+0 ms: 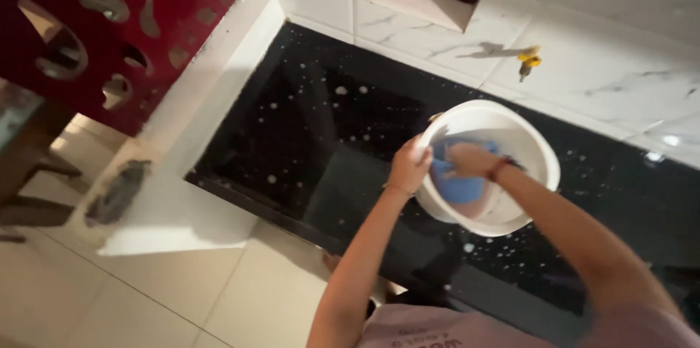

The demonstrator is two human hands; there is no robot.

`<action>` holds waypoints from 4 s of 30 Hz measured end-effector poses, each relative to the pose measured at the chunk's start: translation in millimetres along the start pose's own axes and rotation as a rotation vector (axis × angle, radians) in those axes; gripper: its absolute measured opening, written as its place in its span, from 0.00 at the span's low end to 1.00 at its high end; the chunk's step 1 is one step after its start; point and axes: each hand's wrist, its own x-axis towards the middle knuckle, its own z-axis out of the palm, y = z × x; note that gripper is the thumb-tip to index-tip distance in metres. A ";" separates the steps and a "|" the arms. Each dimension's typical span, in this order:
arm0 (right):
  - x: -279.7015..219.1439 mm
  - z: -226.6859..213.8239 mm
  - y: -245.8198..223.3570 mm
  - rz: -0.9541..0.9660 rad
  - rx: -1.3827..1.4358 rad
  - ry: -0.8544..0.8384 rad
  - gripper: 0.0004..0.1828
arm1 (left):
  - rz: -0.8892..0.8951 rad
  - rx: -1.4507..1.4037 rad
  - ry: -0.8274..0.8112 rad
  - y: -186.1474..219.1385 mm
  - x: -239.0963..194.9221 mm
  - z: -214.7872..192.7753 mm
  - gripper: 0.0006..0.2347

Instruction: The recorder is cleaning a black kitchen countertop using water and soap, and then rinsing a small bowl.

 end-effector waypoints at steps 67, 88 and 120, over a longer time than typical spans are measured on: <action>307.8 -141.0 -178.5 -0.101 0.067 0.557 0.23 | 0.678 1.081 -0.672 -363.6 255.1 -154.0 0.31; 400.8 -368.4 -94.3 -0.044 -0.013 0.434 0.30 | -0.111 1.083 -0.368 -288.8 485.0 -182.0 0.41; 275.9 -324.0 -6.0 0.352 0.179 0.465 0.33 | -0.036 0.743 -0.015 -319.6 473.7 -163.6 0.29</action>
